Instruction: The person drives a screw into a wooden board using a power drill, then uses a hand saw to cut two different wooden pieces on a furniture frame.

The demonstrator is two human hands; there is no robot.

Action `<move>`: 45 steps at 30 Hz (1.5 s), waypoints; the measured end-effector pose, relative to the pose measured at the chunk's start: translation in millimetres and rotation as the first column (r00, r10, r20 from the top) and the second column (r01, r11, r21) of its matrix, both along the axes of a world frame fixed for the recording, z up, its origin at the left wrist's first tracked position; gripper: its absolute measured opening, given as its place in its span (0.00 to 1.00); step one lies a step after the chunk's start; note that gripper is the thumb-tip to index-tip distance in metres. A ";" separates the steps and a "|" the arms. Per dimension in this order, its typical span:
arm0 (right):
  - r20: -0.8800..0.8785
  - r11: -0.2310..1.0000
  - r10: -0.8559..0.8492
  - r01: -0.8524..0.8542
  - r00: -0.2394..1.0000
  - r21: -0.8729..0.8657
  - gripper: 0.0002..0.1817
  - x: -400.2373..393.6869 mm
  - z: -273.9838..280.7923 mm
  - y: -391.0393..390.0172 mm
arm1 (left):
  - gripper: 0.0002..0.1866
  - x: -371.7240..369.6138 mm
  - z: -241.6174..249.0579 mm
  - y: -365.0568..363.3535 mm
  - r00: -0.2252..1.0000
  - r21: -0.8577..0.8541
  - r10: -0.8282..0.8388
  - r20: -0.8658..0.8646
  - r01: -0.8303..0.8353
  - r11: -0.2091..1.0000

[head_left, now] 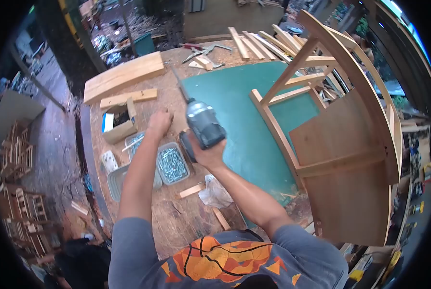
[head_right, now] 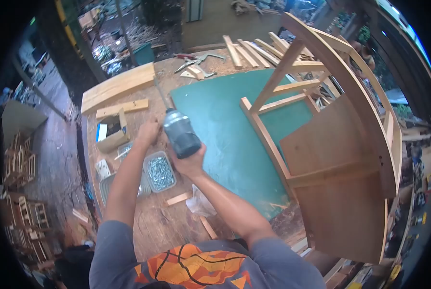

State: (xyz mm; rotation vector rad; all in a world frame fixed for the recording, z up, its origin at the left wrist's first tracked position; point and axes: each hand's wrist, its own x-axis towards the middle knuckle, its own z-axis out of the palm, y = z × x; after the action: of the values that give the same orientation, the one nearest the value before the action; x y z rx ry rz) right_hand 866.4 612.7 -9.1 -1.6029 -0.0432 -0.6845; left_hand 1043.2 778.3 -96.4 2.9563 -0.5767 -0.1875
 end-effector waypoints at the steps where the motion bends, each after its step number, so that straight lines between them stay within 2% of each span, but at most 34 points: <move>1: -0.025 0.995 -0.052 0.054 0.998 0.086 0.16 16.6 -10.0 8.7 | 0.13 6.1 -2.0 0.1 0.999 0.043 -0.050 0.013 0.050 0.998; 3: -0.141 0.996 0.015 -0.002 0.990 0.094 0.16 51.0 -24.5 16.5 | 0.13 13.6 -19.9 10.1 0.993 0.086 -0.111 0.037 0.108 0.990; 5: 0.009 0.998 -0.020 0.020 1.000 0.059 0.14 76.1 -25.4 24.5 | 0.13 30.7 -45.7 22.0 0.914 0.024 -0.265 0.307 0.271 0.962; 7: 0.016 0.998 -0.064 0.064 0.998 0.000 0.14 94.3 -32.8 28.0 | 0.12 27.2 -20.4 26.1 0.996 0.087 -0.007 0.088 -0.001 0.996; 9: 0.039 0.992 -0.086 0.089 0.996 -0.091 0.15 104.6 -42.5 25.9 | 0.11 -17.0 54.2 32.6 0.996 0.183 -0.073 0.053 0.062 0.981; 11: 0.066 0.990 -0.102 0.107 0.993 -0.088 0.15 110.6 -46.5 26.0 | 0.09 -57.2 74.1 36.6 0.995 0.088 -0.071 0.074 0.064 0.994; 13: 0.090 0.987 -0.130 0.138 0.987 -0.083 0.15 111.8 -61.0 28.8 | 0.08 -104.7 78.2 34.5 0.986 0.048 -0.164 -0.034 0.165 0.985; 15: -0.153 0.988 -0.042 0.019 0.987 -0.153 0.20 109.0 -85.2 26.2 | 0.10 -137.1 66.7 28.6 0.974 -0.015 -0.223 -0.035 0.223 0.975; 17: -0.228 0.992 -0.047 0.018 0.973 -0.126 0.32 71.8 -43.6 16.2 | 0.11 -147.4 48.7 28.9 0.978 0.049 -0.182 -0.104 0.188 0.981; 19: -0.126 0.981 -0.084 0.060 0.988 -0.184 0.46 44.9 -49.0 9.1 | 0.12 -164.7 70.7 24.8 0.975 0.025 -0.189 -0.117 0.193 0.981; 21: -0.086 0.971 -0.127 0.106 0.988 -0.215 0.47 -14.8 -31.2 -13.2 | 0.13 -167.1 61.7 32.8 0.976 -0.177 -0.207 0.064 0.215 0.960; 22: -0.063 0.983 -0.103 0.092 0.993 -0.157 0.46 -49.8 -20.4 -27.0 | 0.13 -173.5 69.9 21.2 0.966 -0.173 -0.251 0.068 0.259 0.950; 23: -0.036 0.993 -0.074 0.070 0.997 -0.096 0.44 -88.4 -13.3 -42.4 | 0.15 -185.1 86.4 11.6 0.955 -0.319 -0.195 0.224 0.261 0.911; 24: -0.072 0.991 -0.047 0.037 0.996 -0.131 0.41 -129.7 -11.1 -60.7 | 0.16 -198.3 101.0 4.5 0.927 -0.456 -0.110 0.358 0.276 0.846; 25: -0.107 0.985 -0.018 0.000 0.994 -0.170 0.39 -171.0 -10.6 -82.9 | 0.16 -213.3 109.4 -6.7 0.921 -0.450 -0.139 0.365 0.305 0.839; 27: -0.233 0.959 0.087 -0.145 0.969 -0.245 0.32 -248.6 -26.7 -126.1 | 0.21 -255.1 116.8 -35.4 0.968 -0.770 0.167 0.185 0.038 0.638; 28: -0.373 0.951 0.131 -0.222 0.919 -0.214 0.29 -285.9 -25.5 -149.2 | 0.21 -276.9 113.5 -51.6 0.971 -0.769 0.146 0.188 0.053 0.637; 29: -0.502 0.941 0.174 -0.294 0.847 -0.170 0.27 -323.1 -24.8 -170.9 | 0.23 -300.1 107.4 -69.5 0.981 -0.845 0.186 0.057 -0.052 0.533; 30: -0.563 0.944 0.153 -0.288 0.812 -0.160 0.27 -359.0 -32.8 -192.2 | 0.24 -324.2 102.0 -89.2 0.974 -0.891 0.209 -0.082 -0.166 0.424; 31: -0.623 0.947 0.138 -0.288 0.770 -0.146 0.27 -392.4 -44.1 -211.1 | 0.28 -351.7 99.1 -115.3 0.977 -0.880 0.186 -0.102 -0.175 0.441; 32: -0.687 0.938 0.053 -0.272 0.725 -0.215 0.28 -423.8 -49.5 -229.1 | 0.32 -379.4 96.6 -145.4 0.978 -0.870 0.167 -0.124 -0.188 0.456; 33: -0.741 0.920 -0.035 -0.268 0.670 -0.287 0.29 -450.9 -54.2 -248.0 | 0.32 -407.1 93.3 -174.4 0.979 -0.869 0.162 -0.126 -0.188 0.458; 34: -0.744 0.920 -0.034 -0.271 0.667 -0.284 0.29 -475.5 -62.0 -264.9 | 0.36 -436.0 89.9 -202.9 0.999 -0.909 0.007 -0.051 -0.049 0.413; 35: -0.760 0.920 -0.137 -0.204 0.635 -0.336 0.30 -500.4 -72.1 -281.5 | 0.41 -460.2 87.5 -228.3 0.990 -0.935 -0.135 0.034 0.079 0.345; 36: -0.769 0.909 -0.233 -0.148 0.596 -0.390 0.31 -523.7 -82.0 -299.7 | 0.41 -479.0 86.6 -250.0 0.993 -0.935 -0.118 0.027 0.067 0.348; 37: -0.774 0.905 -0.217 -0.174 0.595 -0.388 0.31 -541.7 -90.3 -318.6 | 0.44 -495.3 84.6 -270.1 0.961 -0.914 -0.251 0.120 0.206 0.351; 38: -0.749 0.910 -0.297 -0.062 0.592 -0.410 0.30 -557.8 -99.8 -337.3 | 0.48 -511.6 80.4 -290.5 0.906 -0.880 -0.373 0.201 0.334 0.337; 39: -0.727 0.902 -0.371 0.041 0.578 -0.429 0.29 -576.7 -110.9 -357.2 | 0.52 -523.9 72.9 -310.6 0.875 -0.851 -0.400 0.274 0.415 0.323; 40: -0.714 0.893 -0.397 0.065 0.577 -0.444 0.29 -594.3 -129.7 -380.8 | 0.53 -535.5 69.1 -329.6 0.859 -0.813 -0.417 0.298 0.457 0.361; 41: -0.720 0.891 -0.376 0.014 0.583 -0.454 0.29 -615.4 -124.2 -413.4 | 0.54 -550.1 66.4 -351.6 0.842 -0.770 -0.433 0.323 0.500 0.396; 42: -0.767 0.946 -0.320 0.142 0.556 -0.291 0.28 -629.2 -116.1 -436.5 | 0.54 -569.2 70.9 -368.2 0.870 -0.729 -0.421 0.256 0.460 0.507; 43: -0.809 0.955 -0.245 0.276 0.535 -0.107 0.27 -635.4 -112.4 -450.2 | 0.49 -586.0 69.4 -383.5 0.903 -0.779 -0.398 0.164 0.366 0.510; 44: -0.758 0.923 -0.378 0.283 0.532 -0.261 0.25 -649.4 -119.1 -475.2 | 0.45 -602.2 60.5 -389.7 0.918 -0.759 -0.374 0.131 0.336 0.558; 45: -0.756 0.902 -0.424 0.308 0.498 -0.303 0.26 -660.1 -108.4 -499.3 | 0.41 -618.6 51.2 -396.8 0.932 -0.742 -0.349 0.096 0.301 0.599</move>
State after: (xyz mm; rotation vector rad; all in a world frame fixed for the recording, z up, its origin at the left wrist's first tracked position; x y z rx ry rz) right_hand 206.3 113.5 -117.6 -1.9462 1.0004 -0.1858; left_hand 424.6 381.5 -45.2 2.0076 -0.9193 -0.0432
